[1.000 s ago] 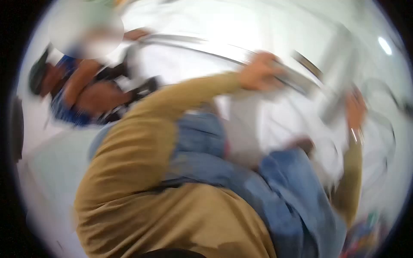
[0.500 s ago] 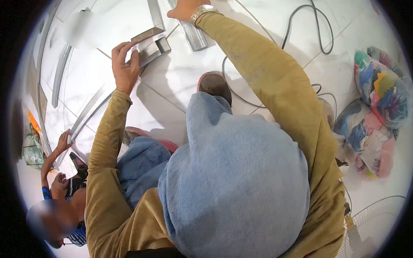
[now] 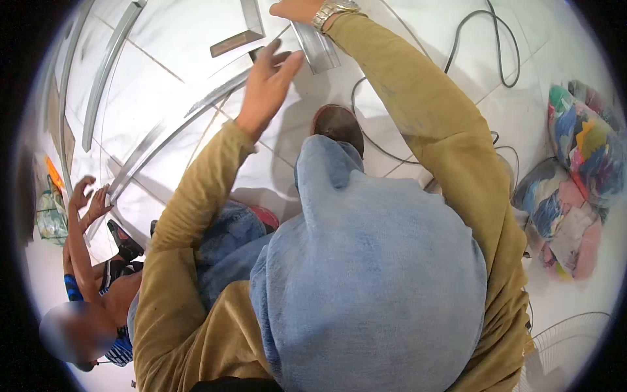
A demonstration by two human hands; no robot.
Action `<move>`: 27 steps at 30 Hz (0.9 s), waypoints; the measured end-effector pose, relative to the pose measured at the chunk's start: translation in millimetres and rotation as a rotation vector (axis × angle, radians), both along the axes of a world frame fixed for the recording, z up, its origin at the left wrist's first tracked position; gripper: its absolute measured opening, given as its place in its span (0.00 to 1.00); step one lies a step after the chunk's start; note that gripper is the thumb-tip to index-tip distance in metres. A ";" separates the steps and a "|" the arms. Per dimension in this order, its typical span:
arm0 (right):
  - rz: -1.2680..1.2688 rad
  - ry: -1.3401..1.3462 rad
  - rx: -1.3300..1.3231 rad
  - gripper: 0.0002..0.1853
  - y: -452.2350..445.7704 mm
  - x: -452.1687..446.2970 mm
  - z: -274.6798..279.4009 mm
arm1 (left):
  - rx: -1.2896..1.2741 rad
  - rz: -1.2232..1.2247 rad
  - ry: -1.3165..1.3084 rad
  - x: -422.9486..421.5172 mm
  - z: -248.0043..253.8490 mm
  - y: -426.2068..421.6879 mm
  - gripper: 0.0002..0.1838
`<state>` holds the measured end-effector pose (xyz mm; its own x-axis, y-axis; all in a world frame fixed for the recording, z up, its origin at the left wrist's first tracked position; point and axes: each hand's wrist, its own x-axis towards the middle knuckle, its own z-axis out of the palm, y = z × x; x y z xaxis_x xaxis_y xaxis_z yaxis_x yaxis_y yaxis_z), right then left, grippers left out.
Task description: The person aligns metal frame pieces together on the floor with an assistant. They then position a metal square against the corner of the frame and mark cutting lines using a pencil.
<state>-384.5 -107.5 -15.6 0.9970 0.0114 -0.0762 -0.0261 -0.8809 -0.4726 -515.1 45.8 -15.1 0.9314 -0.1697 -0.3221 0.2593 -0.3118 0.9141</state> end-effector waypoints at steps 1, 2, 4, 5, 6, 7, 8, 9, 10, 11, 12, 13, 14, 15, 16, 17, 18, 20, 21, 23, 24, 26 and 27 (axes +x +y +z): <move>0.007 -0.010 -0.001 0.39 -0.2 0.6 0.0 | 0.000 0.005 -0.005 5.9 2.0 -9.2 0.40; 0.014 -0.017 0.000 0.38 -0.6 1.6 -0.4 | -0.237 0.091 0.218 12.5 4.2 -17.7 0.39; 0.030 -0.033 -0.001 0.36 -3.3 2.2 -2.4 | -0.560 0.230 0.537 18.4 1.8 -27.1 0.34; 0.037 -0.033 0.000 0.36 -4.0 2.0 -3.4 | -0.567 0.228 0.542 16.1 -1.1 -28.6 0.34; 0.045 -0.036 0.002 0.35 -4.0 3.0 -4.3 | -0.635 0.235 0.573 14.0 -2.6 -29.0 0.28; 0.049 -0.043 0.007 0.34 -4.1 5.0 -3.7 | -0.704 0.237 0.589 16.8 -3.9 -29.7 0.22; 0.052 -0.042 0.009 0.33 -2.7 5.3 -4.1 | -0.762 0.230 0.601 15.1 -4.7 -28.6 0.20; 0.058 -0.042 0.011 0.33 -1.4 5.5 -4.9 | -0.760 0.231 0.597 13.6 -5.4 -27.4 0.20; 0.060 -0.044 0.018 0.32 0.4 7.4 -5.7 | -0.850 0.222 0.612 13.8 -6.3 -26.2 0.20; 0.061 -0.046 0.017 0.31 2.3 7.6 -6.9 | -0.940 0.212 0.630 13.4 -7.2 -24.5 0.20; 0.068 -0.036 0.054 0.29 4.1 8.5 -7.9 | -0.952 0.206 0.652 13.4 -6.5 -22.2 0.21; 0.075 -0.027 0.089 0.27 4.4 10.1 -8.7 | -0.951 0.205 0.649 13.9 -7.1 -21.5 0.21; 0.077 -0.030 0.092 0.27 4.3 11.3 -9.5 | -0.991 0.208 0.656 12.9 -7.8 -21.0 0.21; 0.077 -0.031 0.107 0.25 5.8 11.5 -7.6 | -1.030 0.213 0.663 11.4 -8.4 -19.6 0.21; 0.076 -0.035 0.123 0.23 7.5 12.6 -5.6 | -1.028 0.213 0.657 11.3 -9.1 -18.2 0.21; 0.076 -0.038 0.125 0.23 9.1 13.0 -3.6 | -1.039 0.213 0.670 10.6 -9.6 -17.6 0.21; 0.060 -0.034 0.106 0.22 11.9 12.9 -0.8 | -1.050 0.213 0.682 9.2 -11.4 -16.7 0.21; 0.046 -0.037 0.090 0.21 15.9 11.4 5.2 | -1.096 0.177 0.681 8.9 -16.5 -15.3 0.22; 0.032 -0.053 0.088 0.21 18.1 8.9 9.3 | -1.142 0.142 0.684 9.9 -14.6 -14.7 0.22; 0.023 -0.073 0.091 0.21 23.2 6.7 17.9 | -1.114 0.150 0.697 9.9 -10.6 -13.5 0.23; 0.022 -0.067 0.076 0.21 22.9 6.7 18.8 | -1.090 0.155 0.719 10.5 -6.4 -13.3 0.24; 0.024 -0.062 0.061 0.22 21.9 6.7 20.8 | -1.049 0.126 0.712 12.6 1.9 -10.9 0.24; 0.053 -0.045 0.060 0.23 20.6 8.8 19.2 | -1.009 0.095 0.707 13.0 3.8 -9.3 0.24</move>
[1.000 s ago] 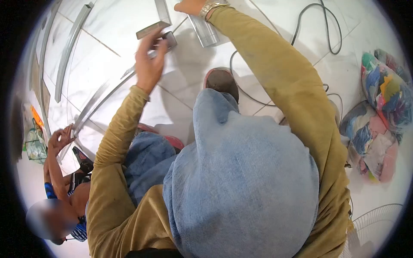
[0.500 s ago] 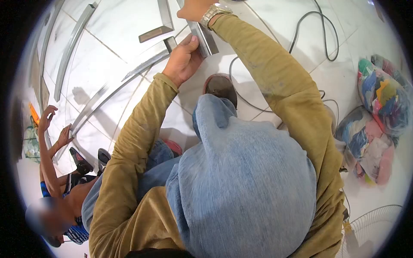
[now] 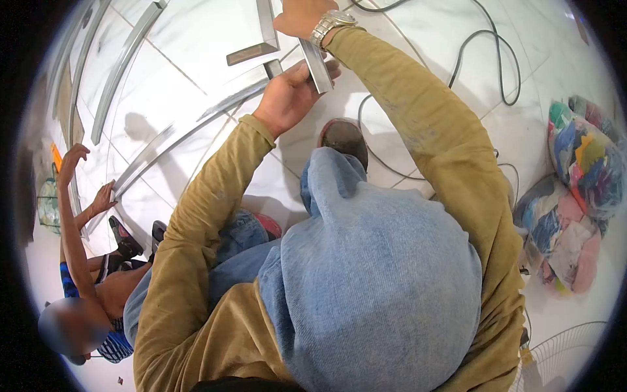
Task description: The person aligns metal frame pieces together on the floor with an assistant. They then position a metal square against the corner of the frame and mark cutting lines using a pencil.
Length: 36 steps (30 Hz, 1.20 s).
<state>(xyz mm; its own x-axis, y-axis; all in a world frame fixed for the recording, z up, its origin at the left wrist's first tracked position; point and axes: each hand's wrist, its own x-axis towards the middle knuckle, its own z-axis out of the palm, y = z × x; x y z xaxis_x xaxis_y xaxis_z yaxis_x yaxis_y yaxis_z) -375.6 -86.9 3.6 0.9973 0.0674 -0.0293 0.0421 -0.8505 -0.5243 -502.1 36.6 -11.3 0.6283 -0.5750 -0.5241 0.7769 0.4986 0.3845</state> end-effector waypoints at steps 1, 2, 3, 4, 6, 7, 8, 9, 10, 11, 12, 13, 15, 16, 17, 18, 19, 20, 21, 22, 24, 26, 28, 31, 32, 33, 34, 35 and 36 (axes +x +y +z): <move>0.031 0.016 -0.003 0.25 -1.7 1.1 -1.3 | 0.000 0.004 -0.005 -1.6 2.6 3.3 0.24; 0.039 0.007 -0.004 0.25 -5.7 -0.2 -1.6 | 0.091 -0.074 -0.081 -3.0 6.8 8.6 0.24; 0.100 0.034 -0.043 0.25 -10.6 -0.6 1.5 | 0.185 -0.140 -0.167 -0.1 13.0 15.8 0.24; 0.169 0.050 -0.081 0.27 -12.8 3.9 4.8 | 0.191 -0.109 -0.196 7.3 24.8 28.4 0.24; 0.086 -0.054 -0.018 0.25 -17.5 6.0 -10.9 | 0.689 -0.614 -0.572 22.2 60.6 66.7 0.23; 0.051 -0.013 0.062 0.26 -23.0 4.3 -13.1 | 0.796 -0.795 -0.732 33.4 78.5 89.4 0.22; 0.016 0.021 0.142 0.26 -28.1 6.4 -8.4 | 0.916 -0.980 -0.892 49.0 99.8 114.9 0.21; -0.031 0.134 0.170 0.29 -30.6 8.8 2.5 | 0.954 -1.052 -1.015 58.8 124.0 139.1 0.19; -0.074 0.200 0.153 0.27 -33.6 9.6 7.3 | 1.048 -1.217 -1.042 69.8 141.4 158.5 0.19; -0.147 0.253 0.363 0.26 -43.7 8.5 -16.6 | 1.153 -1.258 -1.094 74.3 147.4 177.8 0.18; -0.218 0.308 0.577 0.25 -51.6 13.2 -32.0 | 1.263 -1.304 -1.146 78.8 146.9 193.1 0.17; -0.212 0.359 0.666 0.25 -55.8 15.0 -16.0 | 1.300 -1.278 -1.161 84.3 142.0 200.0 0.17; -0.252 0.498 0.773 0.26 -45.7 3.9 35.2 | 1.358 -1.236 -1.605 97.1 113.8 202.1 0.20; -0.304 0.578 0.796 0.28 -34.2 -3.8 71.1 | 1.324 -1.158 -1.696 103.3 90.3 196.4 0.25; -0.267 0.600 0.754 0.30 -39.7 -1.8 73.9 | 1.382 -1.122 -1.744 107.7 71.2 183.9 0.26; -0.268 0.575 0.743 0.30 -40.6 -0.9 86.0 | 1.361 -1.000 -1.797 109.4 47.8 176.1 0.25; -0.215 0.567 0.704 0.30 -41.5 -3.3 101.8 | 1.408 -0.950 -1.740 110.5 32.6 165.9 0.24; -0.168 0.577 0.655 0.29 -41.9 -10.6 118.3 | 1.436 -0.902 -1.669 105.2 20.8 154.5 0.23; -0.166 0.543 0.514 0.28 -37.1 -13.0 139.2 | 1.412 -0.881 -1.668 105.2 12.4 148.1 0.23; -0.066 0.418 0.354 0.27 -36.8 -8.7 141.7 | 1.377 -0.975 -1.756 111.3 6.8 147.5 0.23; -0.100 0.390 0.322 0.30 -24.4 -5.7 156.3 | 1.343 -1.064 -1.857 126.2 4.9 149.8 0.23; -0.071 0.315 0.138 0.30 -10.8 5.5 154.5 | 1.444 -0.966 -1.499 131.1 5.3 152.0 0.26; -0.014 0.244 -0.095 0.30 12.2 16.8 151.1 | 1.403 -1.043 -1.475 155.7 -25.3 175.0 0.27; -0.036 0.222 -0.090 0.30 75.9 10.6 149.0 | 1.158 -0.830 -1.346 147.9 18.2 253.8 0.25; -0.018 0.257 -0.112 0.30 94.7 6.5 137.4 | 1.131 -0.715 -1.261 138.4 16.8 280.3 0.24; -0.051 0.196 -0.072 0.31 117.0 10.4 126.7 | 1.094 -0.610 -1.229 128.2 20.6 307.2 0.23; -0.085 0.150 -0.026 0.32 135.5 10.4 112.7 | 1.055 -0.517 -1.183 110.9 24.2 328.8 0.22; -0.060 0.194 -0.031 0.32 150.7 7.8 98.8 | 1.088 -0.464 -1.122 86.7 44.5 342.7 0.22; -0.084 0.168 0.005 0.33 167.1 8.5 87.6 | 1.118 -0.408 -1.061 62.3 66.7 356.6 0.22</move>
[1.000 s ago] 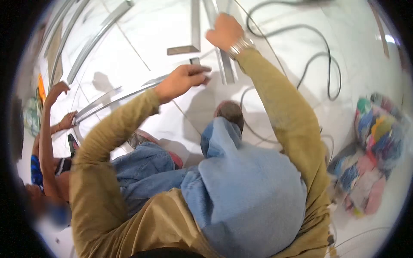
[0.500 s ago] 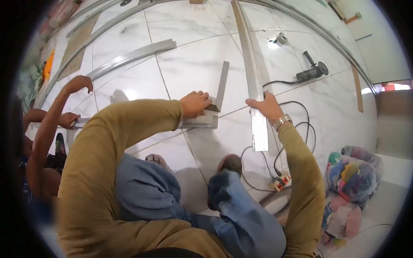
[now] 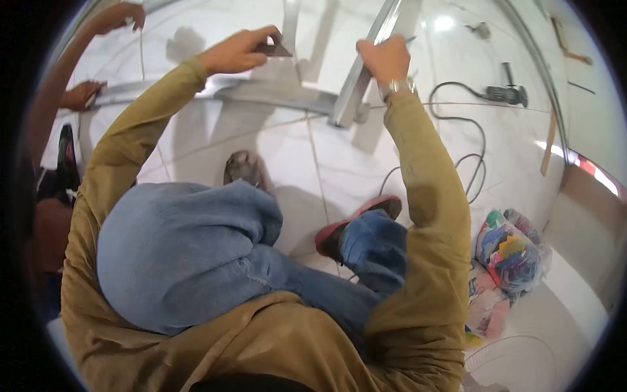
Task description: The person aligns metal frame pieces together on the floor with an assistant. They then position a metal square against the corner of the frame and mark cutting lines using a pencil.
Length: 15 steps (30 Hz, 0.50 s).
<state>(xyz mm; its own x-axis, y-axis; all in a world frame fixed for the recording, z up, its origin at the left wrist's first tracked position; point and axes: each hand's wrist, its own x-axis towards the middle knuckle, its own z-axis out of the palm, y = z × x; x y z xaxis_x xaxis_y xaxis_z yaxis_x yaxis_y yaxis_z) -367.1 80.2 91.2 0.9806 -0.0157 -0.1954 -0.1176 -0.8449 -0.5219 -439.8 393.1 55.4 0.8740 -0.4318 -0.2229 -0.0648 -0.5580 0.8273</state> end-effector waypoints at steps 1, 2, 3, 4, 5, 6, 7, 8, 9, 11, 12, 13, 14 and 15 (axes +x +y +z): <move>-0.039 -0.027 0.030 0.34 14.4 0.6 -12.0 | -0.004 0.058 -0.001 -21.0 16.9 9.8 0.22; -0.058 -0.002 -0.002 0.36 26.2 6.2 -24.1 | -0.014 0.111 0.006 -44.0 21.8 14.3 0.22; -0.068 -0.035 0.008 0.35 32.7 20.4 -56.0 | -0.028 0.156 0.002 -62.9 23.4 17.8 0.22; -0.082 -0.067 0.015 0.34 35.2 24.4 -82.3 | -0.039 0.194 0.008 -81.8 20.0 18.6 0.22; -0.081 -0.053 0.018 0.34 41.7 18.7 -82.5 | -0.051 0.228 0.014 -98.3 14.4 17.6 0.22; -0.049 -0.002 -0.024 0.35 54.4 16.1 -75.2 | -0.058 0.255 0.024 -112.5 8.5 14.5 0.22; -0.012 0.049 -0.065 0.35 62.8 16.6 -73.3 | -0.064 0.275 0.033 -122.6 4.0 11.5 0.22; 0.000 0.055 -0.059 0.35 67.4 15.4 -79.6 | -0.065 0.291 0.044 -130.9 -1.1 9.1 0.22; -0.030 0.077 -0.010 0.38 70.4 12.3 -90.0 | -0.061 0.300 0.057 -136.5 -4.2 6.0 0.22; -0.068 0.042 0.083 0.42 71.2 11.5 -107.7 | -0.047 0.305 0.083 -144.6 -8.1 0.8 0.23; -0.061 0.054 0.088 0.42 69.7 13.4 -112.2 | -0.040 0.304 0.099 -146.5 -9.5 -0.4 0.23; 0.000 -0.025 0.058 0.42 65.3 14.6 -116.5 | -0.036 0.285 0.127 -147.9 -10.8 -4.1 0.24; 0.057 -0.107 0.028 0.43 61.5 15.0 -122.0 | -0.031 0.282 0.137 -148.8 -11.3 -7.3 0.24; 0.060 0.090 0.083 0.42 64.4 2.1 -82.8 | -0.041 0.284 0.185 -149.2 -11.2 -11.1 0.26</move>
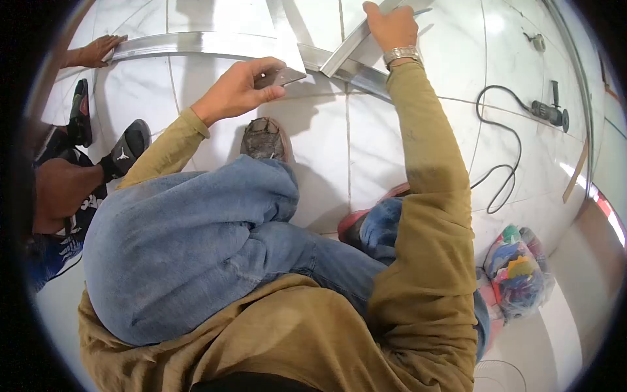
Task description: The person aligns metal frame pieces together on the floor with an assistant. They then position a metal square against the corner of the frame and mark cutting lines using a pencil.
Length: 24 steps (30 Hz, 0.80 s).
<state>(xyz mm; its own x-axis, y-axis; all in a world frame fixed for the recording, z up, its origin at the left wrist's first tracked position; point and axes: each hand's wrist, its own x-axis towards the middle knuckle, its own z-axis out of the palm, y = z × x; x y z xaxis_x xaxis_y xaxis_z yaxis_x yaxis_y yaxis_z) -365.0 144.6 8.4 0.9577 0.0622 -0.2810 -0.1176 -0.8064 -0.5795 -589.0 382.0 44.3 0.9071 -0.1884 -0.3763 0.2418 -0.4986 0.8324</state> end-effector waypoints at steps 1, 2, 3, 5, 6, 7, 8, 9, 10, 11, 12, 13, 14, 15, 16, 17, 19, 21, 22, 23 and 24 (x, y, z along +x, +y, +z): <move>-0.014 0.007 0.005 0.42 -10.2 1.2 -8.5 | -0.015 -0.003 0.045 0.5 -0.6 -3.5 0.28; 0.040 -0.112 0.012 0.41 -24.5 4.8 -18.4 | -0.011 -0.018 0.051 2.0 -4.1 -6.2 0.28; 0.093 -0.231 0.015 0.40 -35.5 4.6 -26.1 | -0.037 -0.021 0.049 2.6 -9.5 -9.8 0.30; 0.059 -0.081 0.035 0.36 -50.3 -13.8 -2.7 | -0.068 -0.039 0.053 5.7 -13.1 -18.0 0.31; 0.053 -0.119 0.222 0.34 -60.2 -19.4 0.6 | -0.081 -0.017 0.047 7.8 -11.8 -22.3 0.31; 0.047 -0.162 0.410 0.31 -64.4 -27.3 11.2 | -0.094 0.007 0.038 10.3 -11.2 -24.8 0.32; 0.054 -0.151 0.408 0.25 -70.5 -31.2 25.7 | -0.092 0.000 0.038 14.4 -12.1 -24.7 0.32; 0.049 -0.149 0.411 0.25 -74.5 -36.7 41.2 | -0.083 -0.014 -0.009 17.3 -13.7 -23.2 0.31; 0.088 -0.117 0.435 0.24 -79.3 -42.3 54.4 | -0.073 -0.029 -0.055 18.9 -14.9 -21.0 0.30; 0.127 -0.085 0.459 0.24 -82.2 -47.2 64.6 | -0.068 -0.033 -0.049 20.8 -14.9 -18.7 0.30; 0.119 -0.083 0.463 0.24 -82.4 -51.2 73.2 | -0.073 -0.055 -0.028 23.8 -14.1 -16.6 0.29; 0.142 -0.048 0.477 0.24 -83.3 -54.3 80.6 | -0.079 -0.077 -0.009 27.4 -12.8 -16.5 0.28; 0.166 -0.012 0.490 0.24 -83.8 -57.7 84.9 | -0.079 -0.083 -0.007 29.8 -10.8 -14.9 0.28; 0.160 -0.010 0.488 0.24 -85.6 -61.6 86.9 | -0.049 -0.125 -0.035 31.5 -8.2 -12.9 0.28; 0.207 0.010 0.477 0.23 -87.2 -64.4 88.4 | -0.019 -0.166 -0.064 33.0 -6.0 -11.0 0.27; 0.256 0.030 0.467 0.23 -87.8 -67.0 89.3 | -0.021 -0.168 -0.062 33.6 -3.6 -8.7 0.27; 0.270 -0.009 0.487 0.22 -87.7 -72.6 86.4 | -0.134 -0.095 -0.215 36.3 0.2 -4.5 0.25; 0.295 -0.274 0.456 0.20 -88.9 -75.5 85.8 | -0.038 -0.075 -0.445 48.4 18.1 0.7 0.21; 0.292 -0.275 0.457 0.20 -89.3 -73.8 87.2 | 0.170 -0.071 -0.473 56.8 34.8 9.7 0.21; 0.220 -0.353 0.514 0.21 -89.5 -70.9 91.0 | 0.378 -0.068 -0.496 65.7 52.2 25.1 0.21; 0.145 -0.430 0.568 0.22 -90.1 -68.4 95.8 | 0.476 -0.029 -0.552 75.5 64.6 40.2 0.21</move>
<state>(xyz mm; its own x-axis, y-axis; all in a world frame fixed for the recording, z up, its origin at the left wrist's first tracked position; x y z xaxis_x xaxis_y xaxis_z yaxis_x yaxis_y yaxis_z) -433.4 54.5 104.2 0.9472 0.2213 0.2322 0.3003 -0.3576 -0.8843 -513.5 422.3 108.8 0.9855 -0.1449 0.0878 -0.1694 -0.8370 0.5202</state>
